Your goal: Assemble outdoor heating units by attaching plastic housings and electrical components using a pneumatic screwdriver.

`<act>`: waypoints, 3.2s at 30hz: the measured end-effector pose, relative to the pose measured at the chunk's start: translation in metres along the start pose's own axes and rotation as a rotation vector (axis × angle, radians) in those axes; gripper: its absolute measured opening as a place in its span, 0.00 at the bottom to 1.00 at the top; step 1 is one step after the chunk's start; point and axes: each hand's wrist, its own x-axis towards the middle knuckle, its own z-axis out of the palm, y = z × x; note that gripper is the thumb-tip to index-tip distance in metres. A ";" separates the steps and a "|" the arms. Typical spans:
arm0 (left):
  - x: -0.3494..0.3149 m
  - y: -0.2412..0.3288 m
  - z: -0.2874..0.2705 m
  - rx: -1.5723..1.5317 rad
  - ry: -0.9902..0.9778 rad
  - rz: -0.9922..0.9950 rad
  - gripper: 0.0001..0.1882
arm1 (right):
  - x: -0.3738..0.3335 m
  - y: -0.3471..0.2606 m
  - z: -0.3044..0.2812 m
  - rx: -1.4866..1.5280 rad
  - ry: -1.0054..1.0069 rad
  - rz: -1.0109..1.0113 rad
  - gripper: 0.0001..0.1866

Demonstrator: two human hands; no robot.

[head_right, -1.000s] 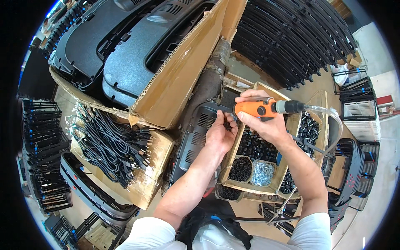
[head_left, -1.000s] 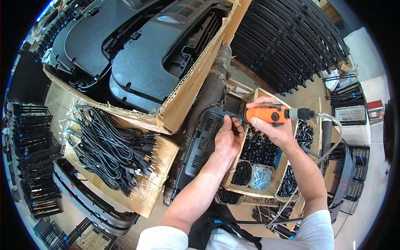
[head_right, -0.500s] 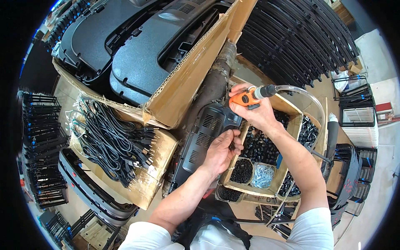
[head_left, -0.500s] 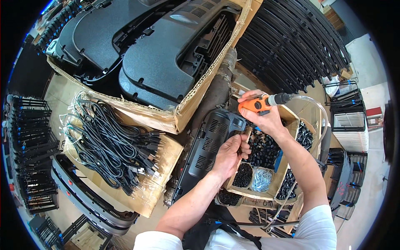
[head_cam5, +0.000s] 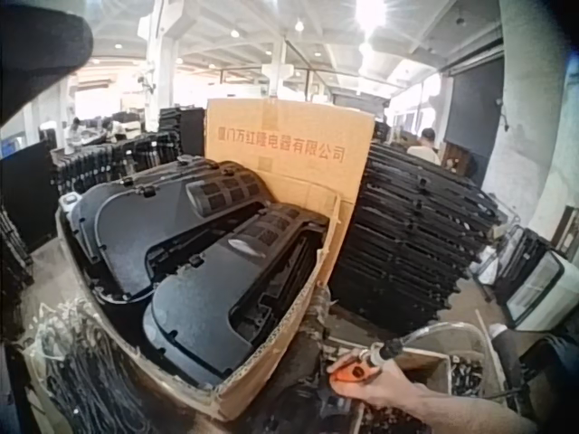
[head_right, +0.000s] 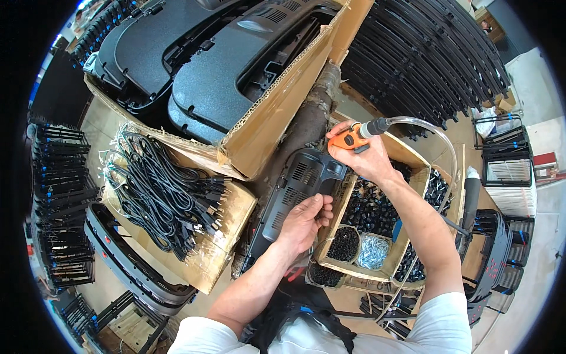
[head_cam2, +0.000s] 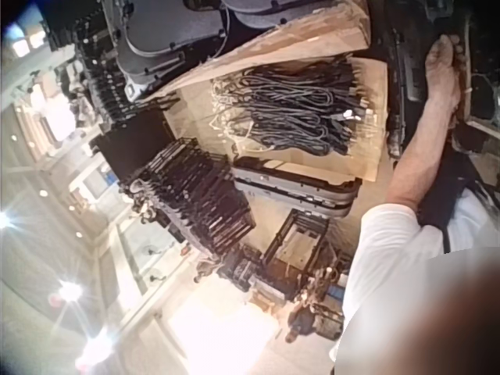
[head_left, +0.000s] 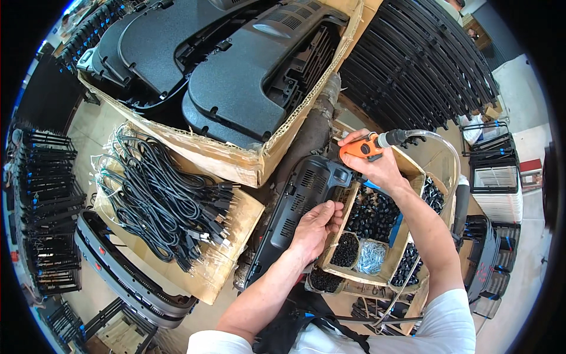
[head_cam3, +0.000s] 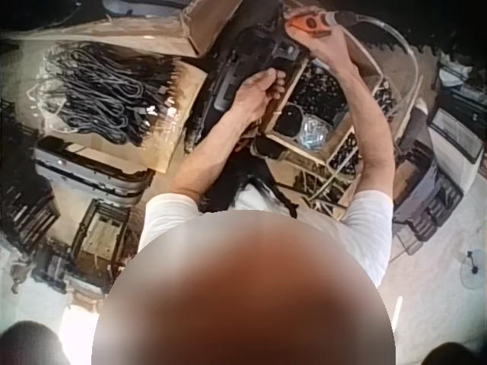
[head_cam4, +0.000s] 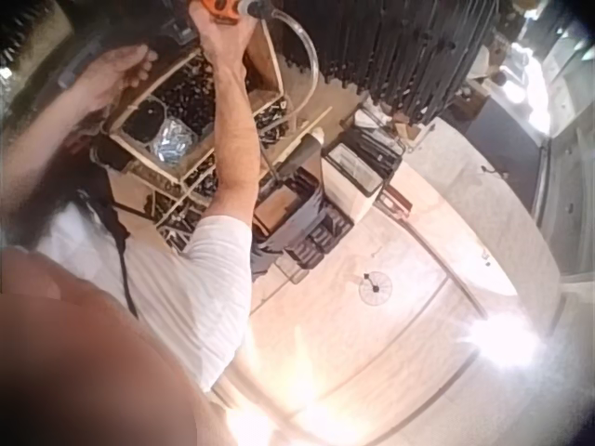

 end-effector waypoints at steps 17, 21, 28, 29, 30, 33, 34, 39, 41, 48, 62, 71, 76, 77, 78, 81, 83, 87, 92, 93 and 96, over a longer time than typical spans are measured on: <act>-0.011 0.009 -0.005 0.201 -0.157 0.006 0.16 | -0.005 0.006 0.002 0.067 0.084 -0.057 0.24; -0.011 0.011 -0.018 0.346 -0.165 -0.025 0.14 | -0.011 -0.012 -0.003 0.129 0.135 -0.040 0.26; -0.012 0.019 -0.014 0.159 -0.049 -0.047 0.16 | -0.067 -0.052 0.002 0.091 0.072 0.087 0.27; -0.012 0.021 -0.010 0.156 -0.050 -0.049 0.16 | -0.073 -0.049 0.003 0.049 0.068 -0.008 0.26; -0.012 0.021 -0.006 0.108 -0.010 -0.037 0.14 | -0.079 -0.051 0.005 0.062 0.058 -0.020 0.25; -0.010 0.023 -0.007 -0.006 0.064 -0.005 0.12 | -0.092 -0.055 0.018 0.060 0.051 -0.073 0.24; -0.007 0.024 -0.008 -0.118 0.067 -0.007 0.12 | -0.095 -0.053 0.019 0.046 0.043 -0.101 0.24; 0.004 0.022 0.001 -0.451 0.039 -0.022 0.14 | -0.101 -0.037 0.024 0.009 0.015 -0.125 0.27; 0.009 0.019 0.003 -0.494 0.033 -0.018 0.14 | -0.101 -0.034 0.028 0.037 0.018 -0.090 0.26; 0.016 0.016 0.011 -0.585 0.014 -0.013 0.13 | -0.098 -0.034 0.030 0.029 -0.001 -0.143 0.26; 0.038 0.044 -0.006 -0.596 0.012 0.111 0.09 | -0.024 -0.034 0.067 0.115 0.024 -0.037 0.26; 0.023 0.037 -0.004 -0.510 0.094 0.099 0.13 | 0.000 -0.022 0.086 0.002 -0.069 -0.061 0.18; -0.026 0.006 -0.003 -0.312 0.117 -0.039 0.12 | 0.003 -0.026 0.089 0.002 -0.062 -0.041 0.16; -0.034 0.001 -0.006 -0.305 0.107 -0.047 0.12 | 0.004 -0.026 0.088 0.007 -0.065 -0.050 0.16; -0.041 -0.006 -0.009 -0.304 0.103 -0.053 0.12 | 0.004 -0.025 0.086 0.000 -0.077 -0.053 0.17; -0.064 -0.023 -0.023 -0.317 0.095 -0.057 0.13 | -0.001 -0.020 0.093 0.022 -0.088 -0.049 0.17; -0.078 -0.028 -0.027 -0.267 0.118 -0.096 0.13 | -0.003 -0.020 0.095 -0.013 -0.088 -0.066 0.18; -0.092 -0.039 -0.044 -0.202 0.142 -0.120 0.12 | -0.003 -0.017 0.093 -0.033 -0.061 -0.065 0.24; -0.116 -0.024 -0.062 -0.057 0.110 -0.101 0.11 | -0.037 -0.058 0.073 0.101 0.178 -0.200 0.25; -0.118 -0.021 -0.065 -0.026 0.118 -0.101 0.12 | -0.052 -0.074 0.064 0.106 0.224 -0.196 0.25; -0.120 -0.029 -0.071 0.000 0.101 -0.180 0.12 | -0.125 -0.096 0.042 0.096 0.350 -0.102 0.24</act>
